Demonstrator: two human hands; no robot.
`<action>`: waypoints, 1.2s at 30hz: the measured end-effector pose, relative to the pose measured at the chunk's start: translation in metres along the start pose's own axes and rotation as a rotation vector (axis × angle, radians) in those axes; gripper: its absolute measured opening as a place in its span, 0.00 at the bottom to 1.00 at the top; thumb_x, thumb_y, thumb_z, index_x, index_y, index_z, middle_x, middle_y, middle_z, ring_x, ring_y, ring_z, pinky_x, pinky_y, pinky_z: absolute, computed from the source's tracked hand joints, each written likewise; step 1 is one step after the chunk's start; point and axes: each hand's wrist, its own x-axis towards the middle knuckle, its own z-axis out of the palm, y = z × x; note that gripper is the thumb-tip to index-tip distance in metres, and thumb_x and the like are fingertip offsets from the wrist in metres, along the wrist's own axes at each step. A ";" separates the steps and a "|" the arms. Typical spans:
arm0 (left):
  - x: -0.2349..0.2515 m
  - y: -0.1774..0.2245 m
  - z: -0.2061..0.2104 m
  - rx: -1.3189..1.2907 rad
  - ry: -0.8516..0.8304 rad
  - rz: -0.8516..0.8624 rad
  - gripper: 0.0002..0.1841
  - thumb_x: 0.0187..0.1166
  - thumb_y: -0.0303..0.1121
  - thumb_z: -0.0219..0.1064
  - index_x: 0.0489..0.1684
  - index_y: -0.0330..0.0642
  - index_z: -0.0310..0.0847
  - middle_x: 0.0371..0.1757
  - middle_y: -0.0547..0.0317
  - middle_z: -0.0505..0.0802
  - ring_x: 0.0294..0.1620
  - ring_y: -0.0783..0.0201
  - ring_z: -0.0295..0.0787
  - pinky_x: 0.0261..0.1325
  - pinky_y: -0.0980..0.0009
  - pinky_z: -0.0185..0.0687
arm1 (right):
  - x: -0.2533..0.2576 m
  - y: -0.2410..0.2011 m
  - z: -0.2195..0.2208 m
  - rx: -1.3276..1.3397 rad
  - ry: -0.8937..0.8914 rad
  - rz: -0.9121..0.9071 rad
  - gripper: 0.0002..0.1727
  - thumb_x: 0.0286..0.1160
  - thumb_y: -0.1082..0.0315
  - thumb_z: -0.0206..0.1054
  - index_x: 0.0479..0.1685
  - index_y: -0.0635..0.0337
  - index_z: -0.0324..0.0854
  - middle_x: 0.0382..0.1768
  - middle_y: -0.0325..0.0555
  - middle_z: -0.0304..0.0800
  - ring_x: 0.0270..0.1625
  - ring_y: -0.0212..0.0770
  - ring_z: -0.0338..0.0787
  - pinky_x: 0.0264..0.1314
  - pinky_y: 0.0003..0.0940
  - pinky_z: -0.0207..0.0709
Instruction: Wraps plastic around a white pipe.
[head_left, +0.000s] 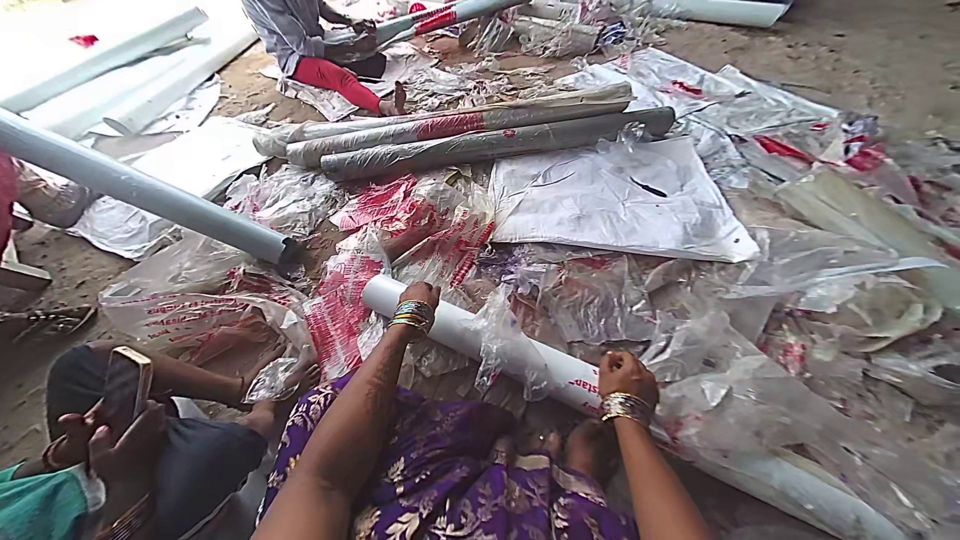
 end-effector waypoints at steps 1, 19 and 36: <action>0.000 0.004 0.006 0.000 0.003 0.090 0.21 0.94 0.34 0.48 0.77 0.32 0.74 0.72 0.35 0.87 0.77 0.41 0.82 0.81 0.44 0.69 | 0.000 0.000 0.000 -0.002 0.006 -0.002 0.20 0.89 0.59 0.60 0.57 0.70 0.88 0.60 0.68 0.91 0.68 0.66 0.88 0.76 0.62 0.72; -0.060 0.075 0.126 0.676 -0.165 0.875 0.16 0.85 0.21 0.55 0.65 0.27 0.81 0.65 0.32 0.87 0.74 0.37 0.79 0.85 0.40 0.55 | 0.002 -0.003 -0.005 -0.050 -0.045 0.028 0.22 0.90 0.57 0.56 0.57 0.67 0.88 0.62 0.62 0.91 0.70 0.60 0.87 0.78 0.55 0.72; -0.075 0.071 0.159 0.535 -0.219 0.736 0.25 0.84 0.42 0.66 0.73 0.33 0.78 0.70 0.34 0.85 0.82 0.38 0.72 0.81 0.44 0.68 | 0.003 0.001 -0.004 -0.042 -0.061 0.017 0.22 0.90 0.57 0.55 0.56 0.66 0.89 0.63 0.60 0.91 0.71 0.58 0.87 0.78 0.53 0.72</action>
